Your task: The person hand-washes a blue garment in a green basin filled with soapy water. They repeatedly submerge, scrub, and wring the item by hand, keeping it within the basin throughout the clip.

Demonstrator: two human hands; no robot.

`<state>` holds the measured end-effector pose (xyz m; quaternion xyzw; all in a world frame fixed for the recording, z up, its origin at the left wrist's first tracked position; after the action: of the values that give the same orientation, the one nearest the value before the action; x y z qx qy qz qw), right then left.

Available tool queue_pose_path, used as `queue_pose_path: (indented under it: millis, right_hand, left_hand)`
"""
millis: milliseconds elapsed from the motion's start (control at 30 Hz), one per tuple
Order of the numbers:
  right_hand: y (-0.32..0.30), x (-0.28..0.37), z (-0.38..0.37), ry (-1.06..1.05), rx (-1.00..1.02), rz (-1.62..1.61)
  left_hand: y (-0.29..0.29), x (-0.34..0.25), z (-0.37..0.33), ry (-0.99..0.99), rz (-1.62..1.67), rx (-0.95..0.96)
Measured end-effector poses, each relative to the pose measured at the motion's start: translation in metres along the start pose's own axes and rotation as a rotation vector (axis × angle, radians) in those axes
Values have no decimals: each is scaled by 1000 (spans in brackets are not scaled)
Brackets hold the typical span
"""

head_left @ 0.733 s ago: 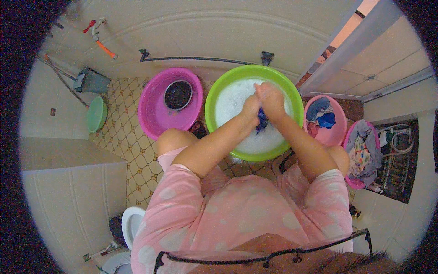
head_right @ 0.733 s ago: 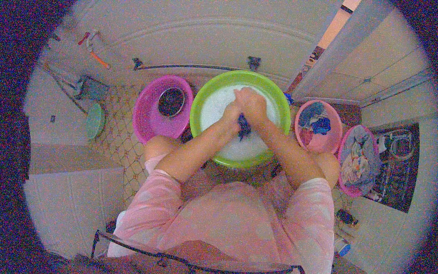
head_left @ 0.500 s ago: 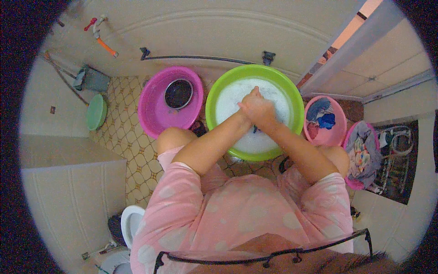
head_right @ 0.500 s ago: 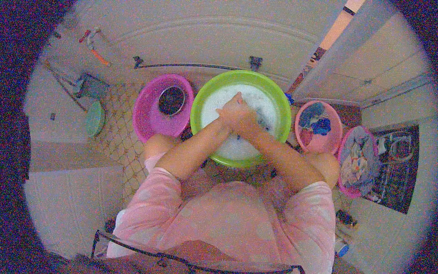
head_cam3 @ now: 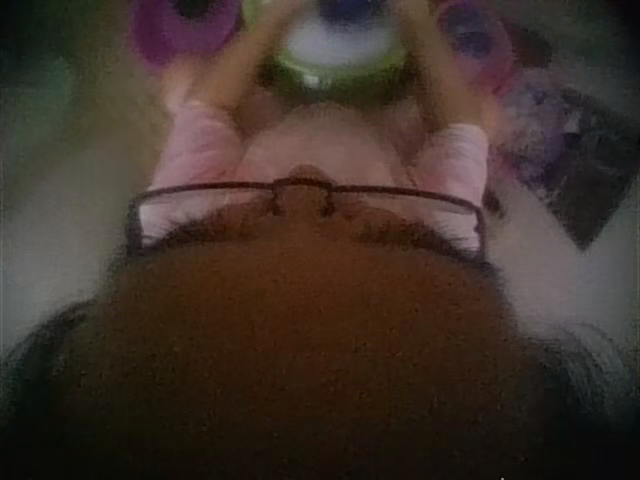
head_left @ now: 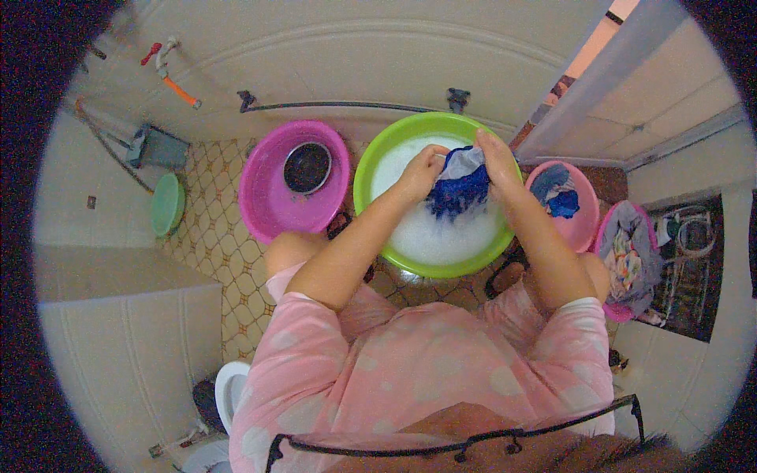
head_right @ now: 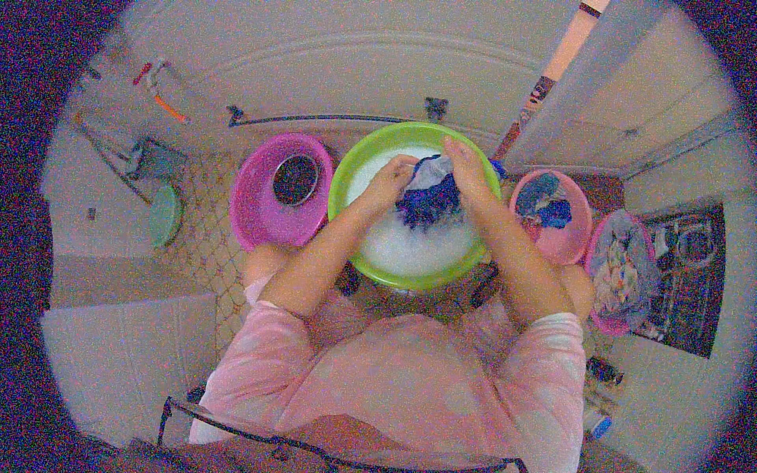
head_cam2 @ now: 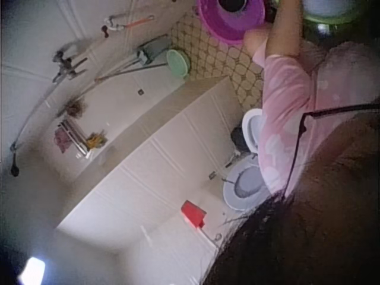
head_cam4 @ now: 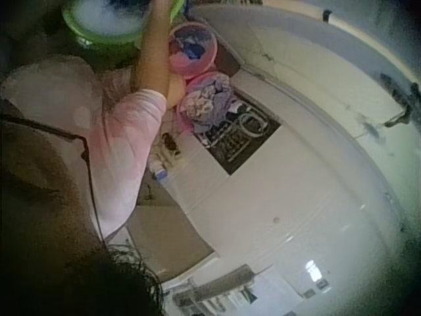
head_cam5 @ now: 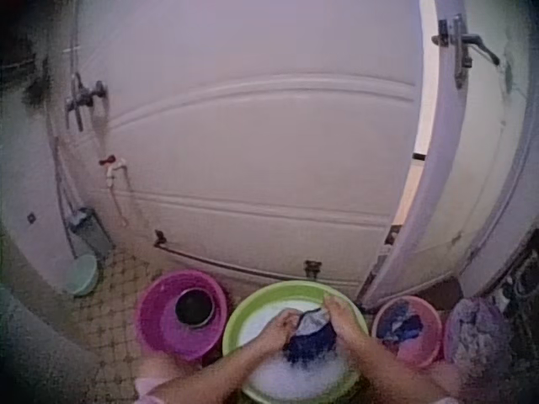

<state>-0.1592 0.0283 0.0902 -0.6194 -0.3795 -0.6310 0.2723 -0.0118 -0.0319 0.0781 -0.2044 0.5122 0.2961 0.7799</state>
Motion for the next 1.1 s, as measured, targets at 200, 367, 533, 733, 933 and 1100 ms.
queue_pose_path:
  millis: [200, 367, 533, 733, 933, 1100]
  right_hand:
    - [5, 15, 10, -77, 223, 86]
    - [0, 7, 2, -186, 357, 171]
    - [-3, -4, 2, 31, 694, 419]
    - [-16, -46, -16, -71, 281, 658]
    - [-5, -85, -8, -369, 492, 940]
    - [-16, -105, -14, -273, 460, 1147]
  left_hand:
    - [4, -10, 14, -5, -113, 111]
    - [-5, -25, 21, 80, 322, -18]
    - [-34, -16, 6, 63, 662, -88]
    - [-47, 36, -33, 85, -294, -435]
    - [-32, 75, -54, -28, -540, -346]
    - [-34, 83, -63, -102, -743, -344]
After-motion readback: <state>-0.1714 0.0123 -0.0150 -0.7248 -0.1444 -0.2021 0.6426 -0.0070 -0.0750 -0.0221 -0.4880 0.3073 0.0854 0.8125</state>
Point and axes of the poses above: each hand's wrist, its own z-axis away from the middle knuckle, its own y-axis out of the palm, x = y × z, the point moved 2 cm from there along -z, towards the middle knuckle, and after that the axes turned 12 degrees about -y, right-handed, at the moved point
